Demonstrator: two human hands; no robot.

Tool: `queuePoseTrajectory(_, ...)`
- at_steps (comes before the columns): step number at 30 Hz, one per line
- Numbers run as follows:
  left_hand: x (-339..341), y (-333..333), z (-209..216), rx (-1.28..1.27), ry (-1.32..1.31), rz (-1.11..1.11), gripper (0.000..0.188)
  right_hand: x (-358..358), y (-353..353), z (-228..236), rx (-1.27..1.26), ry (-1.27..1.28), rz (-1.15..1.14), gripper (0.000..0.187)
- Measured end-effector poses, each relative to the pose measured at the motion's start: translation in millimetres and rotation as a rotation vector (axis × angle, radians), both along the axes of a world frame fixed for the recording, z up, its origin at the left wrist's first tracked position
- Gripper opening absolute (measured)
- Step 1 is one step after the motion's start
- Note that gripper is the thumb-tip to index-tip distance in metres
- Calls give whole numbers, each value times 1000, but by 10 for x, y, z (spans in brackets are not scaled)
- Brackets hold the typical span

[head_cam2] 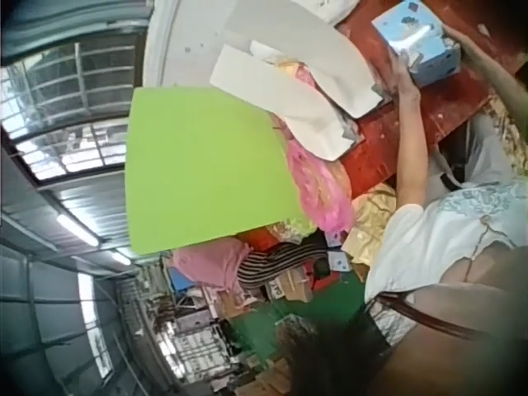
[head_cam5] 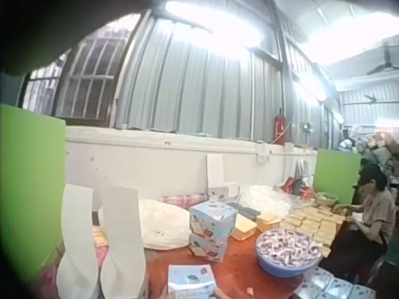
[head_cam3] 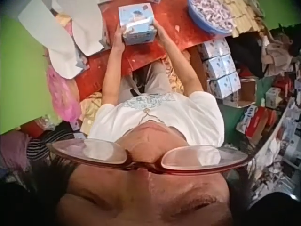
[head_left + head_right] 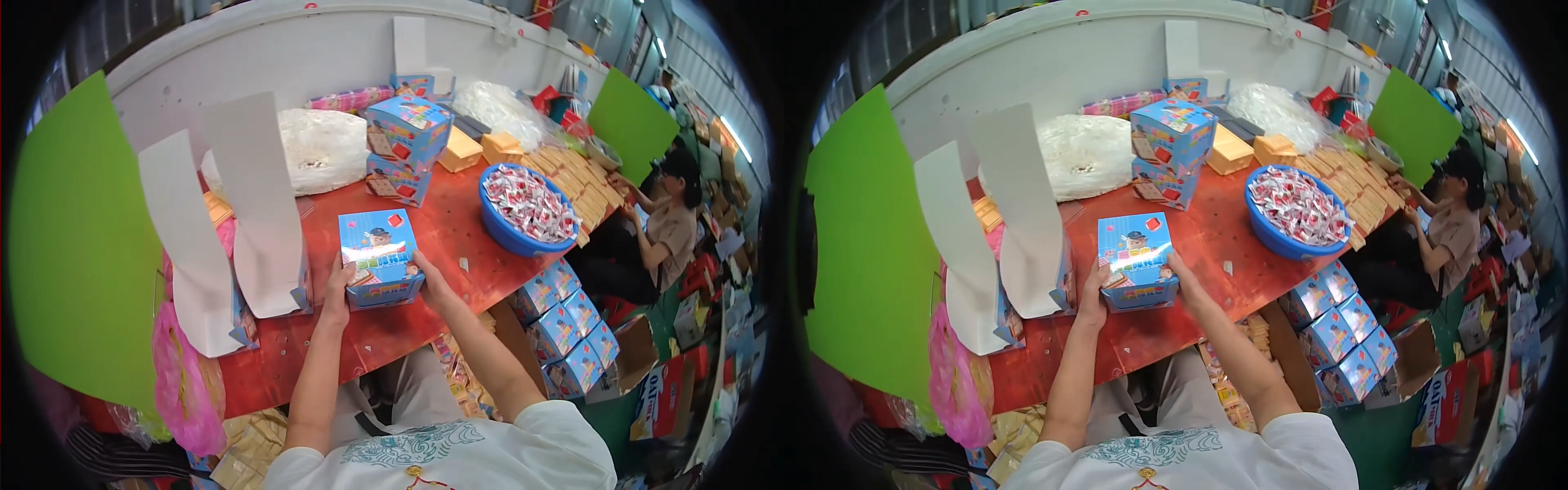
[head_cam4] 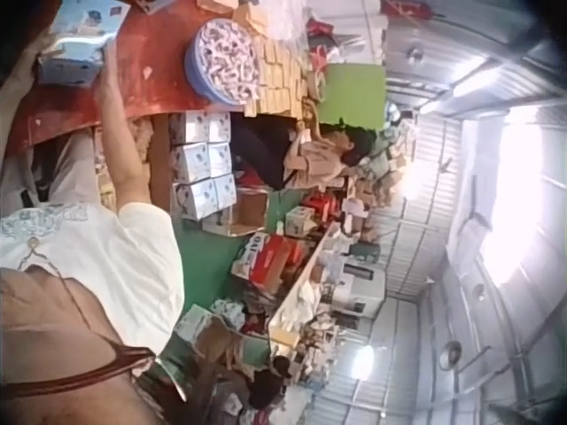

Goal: Packing individual snack packets into cardboard display boxes.

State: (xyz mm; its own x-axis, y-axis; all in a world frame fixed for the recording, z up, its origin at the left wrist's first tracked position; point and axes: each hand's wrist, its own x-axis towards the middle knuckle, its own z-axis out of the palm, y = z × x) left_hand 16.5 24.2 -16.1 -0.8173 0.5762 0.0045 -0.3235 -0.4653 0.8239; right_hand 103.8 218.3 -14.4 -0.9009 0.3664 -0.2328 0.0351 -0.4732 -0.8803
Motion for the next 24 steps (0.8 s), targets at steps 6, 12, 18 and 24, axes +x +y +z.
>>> queuePoseTrajectory(6, 123, 266, 526, -59, 205, -109, 76, 406, 105, 0, 27, 156, 46, 67)
queuePoseTrajectory(12, 324, 622, 1296, 142, 572, -105, 86, 658, 342, 798, 234, 395, -90, 82)
queuePoseTrajectory(18, -251, 1208, 2449, 179, 617, -5, 78, -67, 1006, 2244, 417, 556, -70, 59)
queuePoseTrajectory(24, -1294, 1788, 2975, 209, 457, -91, 47, -1180, 1642, 2943, 370, 431, -34, 43)
